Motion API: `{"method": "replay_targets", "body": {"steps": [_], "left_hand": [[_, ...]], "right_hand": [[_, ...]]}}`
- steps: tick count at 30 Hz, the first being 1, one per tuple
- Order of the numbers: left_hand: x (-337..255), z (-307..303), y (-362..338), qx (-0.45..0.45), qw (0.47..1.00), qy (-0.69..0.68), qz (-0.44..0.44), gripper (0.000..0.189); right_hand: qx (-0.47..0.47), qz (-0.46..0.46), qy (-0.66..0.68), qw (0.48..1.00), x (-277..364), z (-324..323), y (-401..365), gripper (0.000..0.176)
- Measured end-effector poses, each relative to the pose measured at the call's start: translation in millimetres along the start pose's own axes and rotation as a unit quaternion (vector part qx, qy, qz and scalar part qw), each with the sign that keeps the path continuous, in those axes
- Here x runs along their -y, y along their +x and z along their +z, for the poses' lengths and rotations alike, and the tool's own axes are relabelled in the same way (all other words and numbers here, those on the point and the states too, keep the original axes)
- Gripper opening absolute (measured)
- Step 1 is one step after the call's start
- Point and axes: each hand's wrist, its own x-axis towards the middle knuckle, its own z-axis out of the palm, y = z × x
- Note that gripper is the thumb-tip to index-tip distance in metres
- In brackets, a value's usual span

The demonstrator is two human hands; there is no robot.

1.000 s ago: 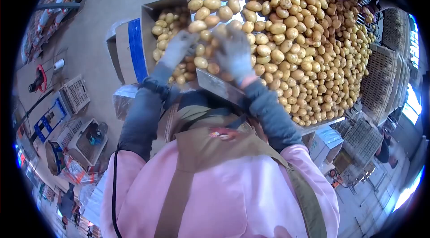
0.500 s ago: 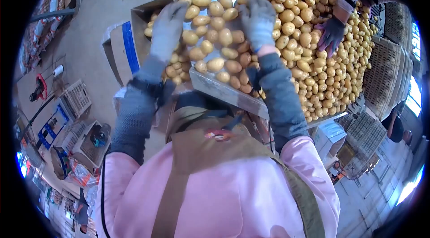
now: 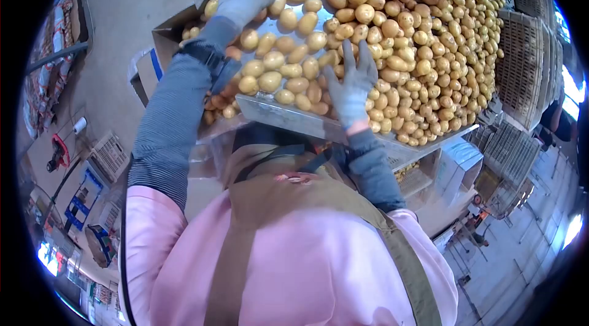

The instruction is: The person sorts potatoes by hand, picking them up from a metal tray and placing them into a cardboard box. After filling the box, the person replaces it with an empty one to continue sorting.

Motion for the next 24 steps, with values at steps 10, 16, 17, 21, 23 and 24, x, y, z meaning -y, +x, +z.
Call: {"method": "replay_targets", "body": {"steps": [10,16,17,21,23,24], "left_hand": [[42.1,32.2,-63.2,-0.073,0.949,-0.306,-0.011,0.040],[9.5,5.9,-108.0,-0.035,0.751,-0.647,-0.128,0.032],[15.0,10.9,-107.7,-0.048,0.772,-0.621,-0.128,0.031],[15.7,26.5,-108.5,-0.102,0.744,-0.643,-0.150,0.025],[-18.7,9.3,-129.2,-0.112,0.646,-0.725,-0.208,0.023],[-29.9,8.0,-144.5,-0.103,0.734,-0.655,-0.144,0.026]], "right_hand": [[0.140,-0.066,0.192,0.969,46.9,4.7,25.4,0.014],[0.205,-0.061,-0.135,0.967,-19.8,43.4,103.5,0.021],[0.255,-0.051,-0.163,0.952,-15.4,51.1,111.7,0.026],[0.195,0.022,0.020,0.980,-9.8,45.7,119.3,0.032],[0.093,0.066,0.259,0.959,6.5,-5.2,90.0,0.038],[0.112,0.144,0.400,0.898,14.5,-16.8,69.1,0.040]]}}
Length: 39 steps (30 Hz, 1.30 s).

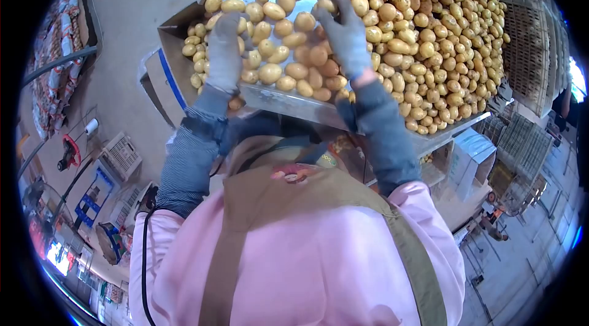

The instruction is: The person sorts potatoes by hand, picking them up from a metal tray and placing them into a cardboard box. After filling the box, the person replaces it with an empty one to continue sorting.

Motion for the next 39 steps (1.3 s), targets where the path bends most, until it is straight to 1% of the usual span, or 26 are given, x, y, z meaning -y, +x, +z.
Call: {"method": "replay_targets", "body": {"steps": [1,2,3,4,5,6,7,9,10,11,13,14,15,17,20,22,23,24,26,28,30,33,35,37,38,39], "left_hand": [[-1.2,5.2,-18.0,0.035,0.992,0.098,0.069,0.029],[3.7,15.4,-34.7,0.073,0.970,0.194,0.128,0.030],[19.7,29.3,-52.3,0.133,0.927,0.302,0.180,0.031],[34.7,40.4,-67.2,0.194,0.859,0.407,0.241,0.033],[44.0,48.7,-80.2,0.255,0.799,0.456,0.297,0.035],[43.1,54.0,-88.1,0.299,0.782,0.434,0.333,0.035],[40.5,58.7,-93.1,0.341,0.761,0.412,0.367,0.036],[28.5,52.8,-81.2,0.290,0.846,0.386,0.226,0.037],[24.1,44.2,-69.8,0.262,0.879,0.370,0.151,0.037],[29.5,30.4,-42.9,0.204,0.863,0.423,0.187,0.038],[33.3,10.7,8.8,0.153,0.713,0.629,0.269,0.040],[41.4,3.5,30.3,0.179,0.660,0.688,0.242,0.040],[52.8,-2.5,42.8,0.207,0.658,0.664,0.289,0.039],[34.2,28.4,31.0,0.191,0.626,0.702,0.281,0.041],[38.7,77.4,-0.6,0.286,0.600,0.628,0.405,0.046],[63.7,84.1,-12.9,0.357,0.527,0.648,0.417,0.049],[70.8,82.3,-13.3,0.376,0.494,0.668,0.409,0.048],[71.4,78.3,-6.0,0.351,0.521,0.674,0.388,0.046],[66.7,56.9,16.4,0.298,0.577,0.679,0.341,0.043],[59.5,26.9,30.9,0.206,0.638,0.646,0.365,0.040],[56.7,1.3,35.1,0.144,0.691,0.604,0.371,0.035],[65.1,-23.7,21.9,0.104,0.753,0.541,0.360,0.031],[78.0,-28.7,3.0,0.084,0.775,0.520,0.350,0.031],[90.1,-33.5,-15.8,0.093,0.753,0.542,0.362,0.040],[87.0,-29.8,-28.6,0.090,0.756,0.539,0.360,0.042],[83.1,-26.0,-41.9,0.091,0.759,0.536,0.358,0.044]], "right_hand": [[0.010,0.070,0.157,0.985,2.8,2.1,-25.2,0.042],[0.014,0.148,0.354,0.923,-12.3,12.9,-54.7,0.041],[0.018,0.216,0.535,0.817,-29.3,21.9,-84.1,0.039],[0.057,0.211,0.626,0.748,-30.4,18.3,-106.6,0.037],[0.046,0.091,0.421,0.901,-27.6,14.5,-123.9,0.037],[-0.019,-0.005,0.173,0.985,-24.7,10.8,-141.1,0.039],[-0.038,0.049,0.177,0.982,-22.3,2.1,-153.7,0.040],[-0.078,0.155,0.189,0.967,-23.2,-27.1,-177.1,0.044],[-0.085,0.170,0.394,0.899,-31.5,-46.7,-196.7,0.045],[-0.090,0.175,0.581,0.790,-47.2,-71.0,-222.3,0.047],[-0.180,0.271,0.533,0.781,-102.6,-117.4,-293.9,0.046],[-0.250,0.303,0.520,0.758,-118.9,-135.5,-334.7,0.044],[-0.311,0.325,0.509,0.734,-137.4,-150.5,-376.5,0.043],[-0.423,0.353,0.487,0.677,-184.1,-166.5,-468.4,0.040],[-0.533,0.353,0.478,0.602,-256.3,-166.9,-586.6,0.037],[-0.606,0.363,0.485,0.515,-237.1,-158.6,-581.9,0.041],[-0.580,0.413,0.402,0.576,-255.5,-159.2,-588.0,0.041],[-0.549,0.455,0.314,0.627,-295.6,-159.4,-607.1,0.041],[-0.544,0.458,0.233,0.663,-267.0,-167.8,-543.1,0.038],[-0.498,0.370,0.070,0.781,-255.5,-175.3,-472.1,0.031],[-0.437,0.231,-0.096,0.864,-163.9,-154.4,-357.2,0.033],[-0.242,0.059,-0.150,0.957,-91.8,-119.3,-233.0,0.033],[-0.162,-0.092,-0.270,0.945,-109.6,-87.3,-152.6,0.048],[-0.123,-0.094,-0.326,0.933,-114.8,-47.9,-96.5,0.061],[-0.127,-0.054,-0.407,0.903,-93.5,-21.7,-87.5,0.062],[-0.045,-0.017,-0.434,0.900,-75.5,-4.6,-79.6,0.065]]}}
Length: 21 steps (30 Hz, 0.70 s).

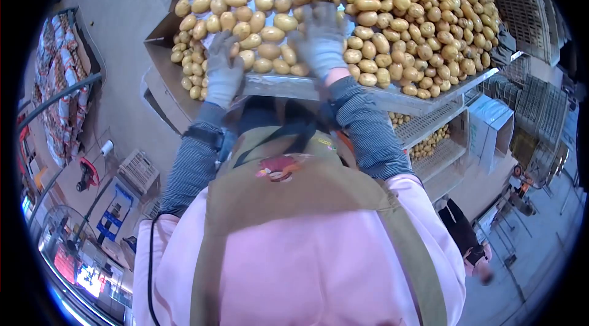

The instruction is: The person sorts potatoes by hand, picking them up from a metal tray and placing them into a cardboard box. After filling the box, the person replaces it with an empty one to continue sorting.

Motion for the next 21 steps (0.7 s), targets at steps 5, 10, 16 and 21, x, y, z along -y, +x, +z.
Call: {"method": "replay_targets", "body": {"steps": [5,10,16,21], "left_hand": [[7.3,-8.2,-11.3,-0.004,0.998,-0.012,-0.068,0.045],[-1.8,-25.5,15.7,0.018,0.998,0.057,-0.013,0.040],[-75.1,53.3,86.6,0.161,0.973,0.067,0.149,0.036],[-93.8,93.4,124.1,0.274,0.935,0.212,0.076,0.038]], "right_hand": [[0.018,-0.200,0.044,0.979,61.9,14.3,-54.9,0.055],[0.004,-0.193,0.066,0.979,-19.1,-14.0,-43.2,0.031],[0.060,-0.011,0.014,0.998,-53.6,-12.8,44.0,0.022],[0.139,0.003,0.008,0.990,-62.6,-7.1,73.0,0.029]]}}
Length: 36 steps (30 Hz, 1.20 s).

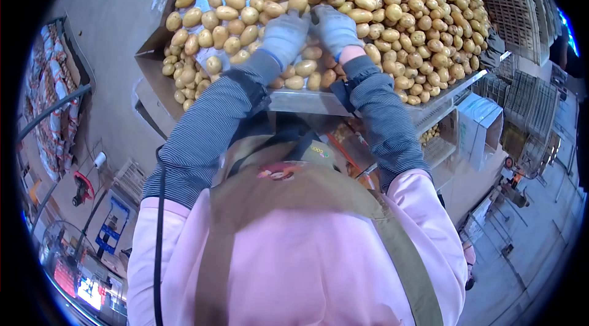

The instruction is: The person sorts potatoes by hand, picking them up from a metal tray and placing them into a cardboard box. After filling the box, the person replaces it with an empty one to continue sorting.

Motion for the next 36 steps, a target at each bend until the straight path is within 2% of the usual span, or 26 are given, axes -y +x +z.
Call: {"method": "replay_targets", "body": {"steps": [1,2,3,5,6,8,9,10,11,14,16,17,18,19,20,22,23,24,27,29,30,31,33,34,35,36], "left_hand": [[2.8,0.7,2.3,0.006,1.000,0.014,0.010,0.039],[6.9,0.1,1.7,0.005,0.999,-0.035,0.014,0.043],[12.8,-0.7,0.1,0.002,0.996,-0.086,0.017,0.046],[22.4,4.9,-15.1,-0.092,0.978,-0.183,0.027,0.046],[26.2,7.6,-25.3,-0.080,0.953,-0.293,-0.023,0.047],[36.9,10.2,-45.5,-0.054,0.860,-0.494,-0.121,0.050],[50.5,12.1,-55.7,-0.021,0.771,-0.622,-0.136,0.038],[60.6,9.9,-68.1,-0.018,0.683,-0.710,-0.171,0.035],[61.5,0.3,-81.2,-0.015,0.584,-0.785,-0.204,0.032],[38.4,-46.8,-108.2,-0.115,0.496,-0.814,-0.281,0.027],[71.1,-24.2,-115.7,-0.161,0.808,-0.558,-0.101,0.028],[84.0,-9.6,-116.8,-0.169,0.907,-0.387,-0.003,0.029],[87.8,0.7,-103.8,-0.076,0.759,-0.622,-0.178,0.033],[83.4,-9.6,-85.9,-0.105,0.780,-0.589,-0.184,0.035],[74.0,-30.4,-65.8,-0.134,0.798,-0.557,-0.188,0.037],[77.8,-35.7,-33.5,-0.149,0.872,-0.440,-0.154,0.040],[85.2,-27.8,-18.9,-0.135,0.920,-0.349,-0.116,0.041],[89.5,-23.1,-13.6,-0.118,0.957,-0.251,-0.079,0.042],[51.1,-37.3,-20.7,0.084,0.977,-0.186,-0.068,0.049],[28.7,-15.0,-44.6,0.119,0.974,-0.190,0.000,0.050],[23.4,-0.7,-55.1,0.051,0.977,-0.204,0.036,0.044],[24.1,1.0,-55.8,0.022,0.972,-0.232,-0.010,0.042],[36.6,3.1,-52.0,-0.037,0.954,-0.284,-0.095,0.037],[56.3,7.9,-43.6,-0.062,0.897,-0.389,-0.199,0.028],[69.0,-5.1,-41.6,-0.083,0.868,-0.442,-0.211,0.026],[81.7,-17.8,-39.3,-0.105,0.834,-0.494,-0.222,0.025]], "right_hand": [[-0.047,0.028,0.061,0.997,8.6,-16.2,-16.7,0.024],[-0.069,0.078,0.250,0.962,8.9,-20.3,-38.7,0.027],[-0.090,0.120,0.429,0.891,4.5,-23.1,-55.0,0.030],[-0.123,0.203,0.668,0.706,-15.1,-17.7,-77.4,0.027],[-0.145,0.212,0.791,0.555,-13.3,-15.5,-85.4,0.027],[-0.122,0.226,0.670,0.696,-7.9,-22.7,-73.4,0.026],[-0.110,0.228,0.601,0.758,-6.5,-21.6,-62.5,0.025],[-0.155,0.156,0.445,0.868,-7.4,-3.2,-45.6,0.027],[-0.288,0.002,0.160,0.944,-2.7,3.6,-32.0,0.025],[-0.094,0.096,0.002,0.991,11.9,5.9,-1.3,0.026],[-0.027,0.132,-0.045,0.990,21.7,3.6,13.9,0.031],[-0.030,0.103,-0.014,0.994,15.7,3.9,18.3,0.028],[-0.058,0.074,0.003,0.996,11.0,2.4,16.8,0.028],[-0.089,0.046,0.019,0.995,5.6,-1.6,16.2,0.028],[-0.056,0.083,0.223,0.970,2.8,-10.3,8.8,0.029],[0.001,0.173,0.582,0.794,7.9,-35.3,-25.1,0.024],[-0.036,0.162,0.644,0.747,4.6,-35.6,-44.1,0.022],[-0.055,0.137,0.751,0.644,7.1,-36.8,-69.1,0.022],[-0.085,0.117,0.665,0.733,-14.9,12.8,-108.9,0.019],[-0.057,0.181,0.672,0.716,-6.1,6.6,-133.4,0.017],[-0.042,0.214,0.675,0.705,-2.4,4.4,-146.7,0.020],[-0.026,0.248,0.677,0.692,0.4,3.7,-158.4,0.024],[-0.023,0.311,0.730,0.607,-4.1,3.9,-167.9,0.031],[-0.032,0.342,0.773,0.533,-12.4,2.0,-177.1,0.033],[-0.042,0.369,0.809,0.455,-18.2,0.2,-187.2,0.036],[-0.067,0.333,0.829,0.444,-20.5,-2.9,-201.5,0.038]]}}
